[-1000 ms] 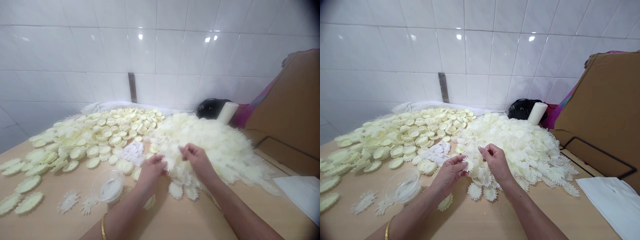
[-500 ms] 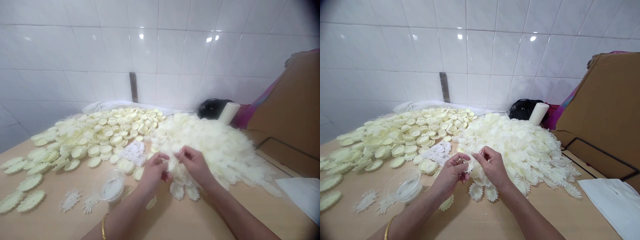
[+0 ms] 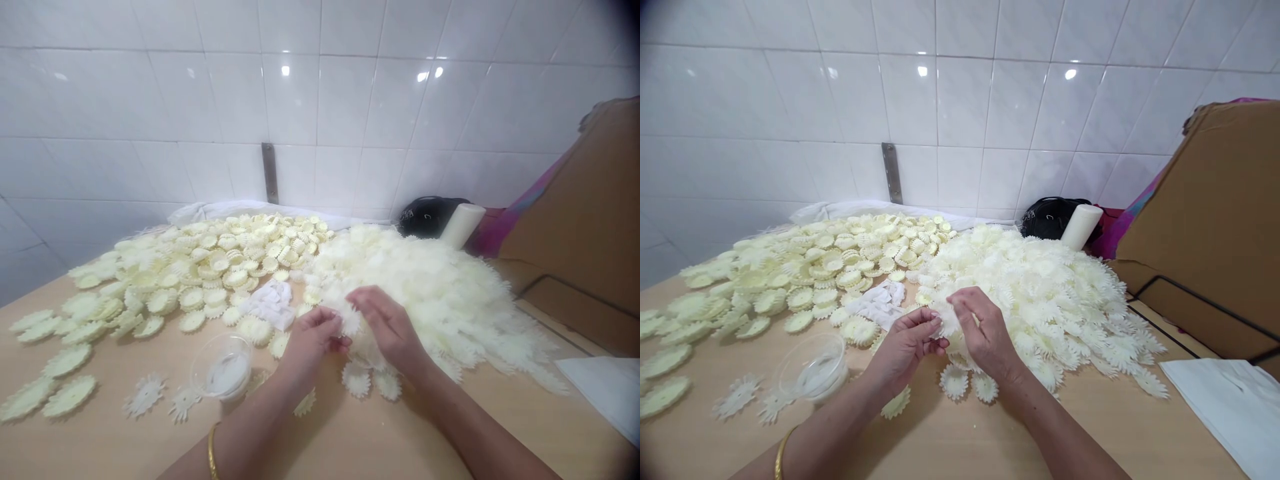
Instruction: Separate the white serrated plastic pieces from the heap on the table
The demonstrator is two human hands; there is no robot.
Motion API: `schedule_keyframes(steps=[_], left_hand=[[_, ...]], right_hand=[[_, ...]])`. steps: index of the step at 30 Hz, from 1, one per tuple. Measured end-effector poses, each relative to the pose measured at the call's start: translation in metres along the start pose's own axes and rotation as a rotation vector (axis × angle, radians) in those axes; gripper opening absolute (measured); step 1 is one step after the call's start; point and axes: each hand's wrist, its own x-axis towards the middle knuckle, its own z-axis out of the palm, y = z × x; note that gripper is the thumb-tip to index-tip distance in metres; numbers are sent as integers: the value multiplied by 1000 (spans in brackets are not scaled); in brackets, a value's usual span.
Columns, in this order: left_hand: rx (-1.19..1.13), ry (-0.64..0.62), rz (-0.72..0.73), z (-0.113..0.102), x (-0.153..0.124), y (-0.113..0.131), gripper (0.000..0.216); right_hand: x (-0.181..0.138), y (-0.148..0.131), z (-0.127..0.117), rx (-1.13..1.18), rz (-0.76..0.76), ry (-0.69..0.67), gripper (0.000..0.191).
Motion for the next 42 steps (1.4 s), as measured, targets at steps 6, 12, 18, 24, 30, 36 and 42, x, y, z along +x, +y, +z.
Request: schedule_keyframes(steps=[6, 12, 18, 24, 30, 36, 42], left_hand=[[152, -25, 87, 1, -3, 1, 16], [162, 70, 44, 5, -3, 2, 26], [140, 108, 45, 6, -2, 2, 40], [121, 94, 79, 7, -3, 3, 33], [134, 78, 101, 5, -4, 5, 28], [184, 107, 96, 4, -5, 5, 27], [167, 81, 93, -1, -2, -2, 30]], right_hand=[[-1, -1, 1, 34, 222, -91, 24], [4, 14, -11, -380, 40, 299, 18], [5, 18, -12, -544, -59, 326, 17], [-1, 0, 1, -251, 70, 70, 22], [-1, -3, 2, -110, 169, -97, 33], [0, -4, 1, 20, 222, -174, 33], [-1, -6, 4, 340, 303, -341, 23]])
